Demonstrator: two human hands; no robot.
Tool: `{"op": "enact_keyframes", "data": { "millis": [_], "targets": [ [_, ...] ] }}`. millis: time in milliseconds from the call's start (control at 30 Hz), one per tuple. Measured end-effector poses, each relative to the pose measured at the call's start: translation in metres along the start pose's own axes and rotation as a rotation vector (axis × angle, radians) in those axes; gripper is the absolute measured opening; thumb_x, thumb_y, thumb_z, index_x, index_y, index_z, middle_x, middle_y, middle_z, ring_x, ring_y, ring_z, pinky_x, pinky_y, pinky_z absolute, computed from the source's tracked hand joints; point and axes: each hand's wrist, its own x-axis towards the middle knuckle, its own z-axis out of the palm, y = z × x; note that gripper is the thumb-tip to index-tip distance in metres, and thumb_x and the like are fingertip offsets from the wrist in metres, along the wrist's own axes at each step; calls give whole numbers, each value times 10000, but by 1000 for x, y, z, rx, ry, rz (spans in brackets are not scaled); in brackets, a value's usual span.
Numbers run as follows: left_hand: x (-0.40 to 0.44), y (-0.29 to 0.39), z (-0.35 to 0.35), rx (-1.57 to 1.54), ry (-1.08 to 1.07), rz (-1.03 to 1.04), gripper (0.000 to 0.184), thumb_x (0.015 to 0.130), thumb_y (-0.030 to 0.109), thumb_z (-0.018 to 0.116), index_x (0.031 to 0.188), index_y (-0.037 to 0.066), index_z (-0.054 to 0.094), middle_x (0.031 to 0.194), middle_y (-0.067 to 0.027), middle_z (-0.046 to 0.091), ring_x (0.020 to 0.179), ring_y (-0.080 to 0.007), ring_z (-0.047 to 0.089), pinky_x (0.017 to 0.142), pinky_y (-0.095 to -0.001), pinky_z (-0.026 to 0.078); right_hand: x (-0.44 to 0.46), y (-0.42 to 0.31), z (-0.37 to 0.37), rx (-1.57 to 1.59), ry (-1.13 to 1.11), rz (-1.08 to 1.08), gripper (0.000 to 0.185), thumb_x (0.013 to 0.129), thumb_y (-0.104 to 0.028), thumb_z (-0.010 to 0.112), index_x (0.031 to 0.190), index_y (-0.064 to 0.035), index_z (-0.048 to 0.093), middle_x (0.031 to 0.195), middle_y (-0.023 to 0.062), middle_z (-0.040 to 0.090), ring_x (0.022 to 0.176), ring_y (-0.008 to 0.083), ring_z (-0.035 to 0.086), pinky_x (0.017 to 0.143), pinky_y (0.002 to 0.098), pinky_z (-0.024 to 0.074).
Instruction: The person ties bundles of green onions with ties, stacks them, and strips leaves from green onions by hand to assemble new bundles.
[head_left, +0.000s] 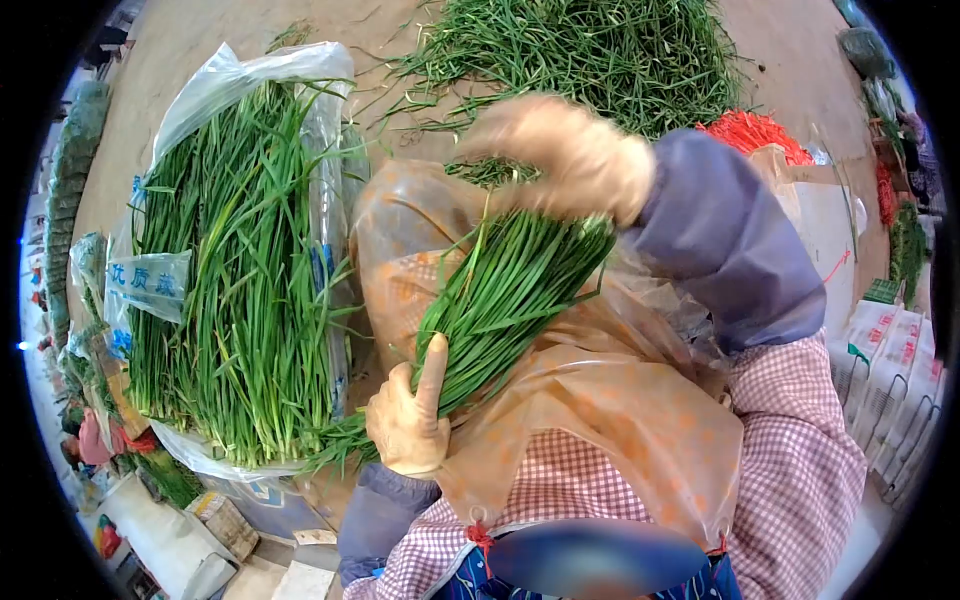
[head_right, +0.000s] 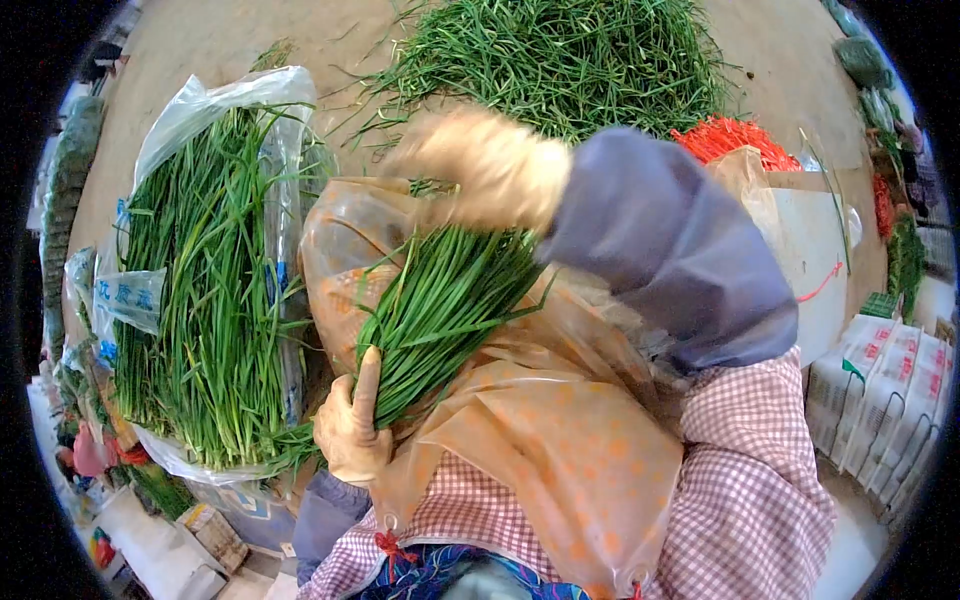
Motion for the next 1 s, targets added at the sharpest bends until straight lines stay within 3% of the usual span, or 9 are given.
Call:
{"op": "enact_keyframes", "data": {
  "millis": [200, 333, 433, 533, 667, 733, 867, 933, 1000],
  "targets": [
    [-6, 1, 3, -44, 46, -31, 1080, 508, -3, 687, 1497, 241, 329, 978, -168, 562, 701, -360, 578, 579, -463, 472, 9, -5, 52, -69, -143, 31, 207, 799, -208, 690, 976, -106, 654, 1012, 65, 627, 1015, 301, 599, 1041, 526, 359],
    [-4, -1, 2, -59, 23, -36, 1072, 519, -22, 680, 1503, 201, 316, 985, -161, 567, 720, -357, 587, 594, -460, 481, -16, 22, 22, -469, 235, 77, 210, 776, -23, 660, 964, -111, 690, 900, 76, 666, 944, 254, 640, 1013, 469, 452],
    [-3, -2, 3, -19, 10, -14, 1081, 524, -32, 683, 1509, 199, 303, 981, -161, 568, 737, -354, 594, 612, -456, 490, -29, 93, -13, -465, 255, 527, 186, 846, -147, 693, 1016, -72, 689, 945, 108, 683, 961, 248, 643, 973, 362, 482],
    [-3, 0, -1, -35, -45, -47, 1061, 524, -39, 672, 1501, 190, 326, 963, -149, 566, 750, -351, 598, 629, -443, 496, -50, 127, -46, -540, 307, 918, 413, 915, -335, 656, 1130, 17, 643, 1114, 153, 683, 1070, 253, 632, 950, 312, 473],
    [2, 4, -5, -299, -18, -139, 972, 555, -103, 569, 1475, 152, 381, 1049, -149, 583, 882, -349, 616, 769, -410, 507, -99, 183, -42, -111, 793, 990, 460, 915, -352, 654, 1170, 30, 624, 1058, 137, 703, 976, 209, 652, 875, 307, 480],
    [4, 4, -8, -502, -48, -196, 924, 589, -157, 473, 1472, 99, 378, 1231, -166, 590, 1052, -321, 627, 923, -373, 497, -113, 183, -32, 46, 602, 1094, 478, 913, -359, 639, 1227, 0, 614, 1227, 191, 633, 1157, 294, 600, 993, 352, 449],
    [8, 0, -9, -778, -93, -257, 826, 665, -192, 443, 1460, 13, 351, 1376, -185, 521, 1236, -238, 533, 1034, -329, 423, -114, 165, -24, 5, 429, 1019, 528, 919, -394, 619, 1271, -2, 577, 1219, 197, 631, 1110, 324, 614, 968, 362, 466],
    [12, 7, -15, -837, -89, -267, 829, 648, -172, 447, 1454, -5, 353, 1336, -205, 549, 1221, -252, 549, 1022, -332, 434, -109, 138, -18, -366, 599, 698, 581, 916, -456, 606, 1271, 3, 567, 1192, 188, 637, 1085, 330, 616, 957, 389, 475],
    [12, 8, -14, -878, -68, -282, 839, 621, -139, 451, 1446, -14, 369, 1319, -222, 557, 1209, -269, 566, 1007, -331, 448, -87, 52, -42, 108, 602, 580, 656, 889, -537, 597, 1255, 6, 567, 1189, 179, 625, 1106, 332, 596, 975, 407, 464]
  ]
}}
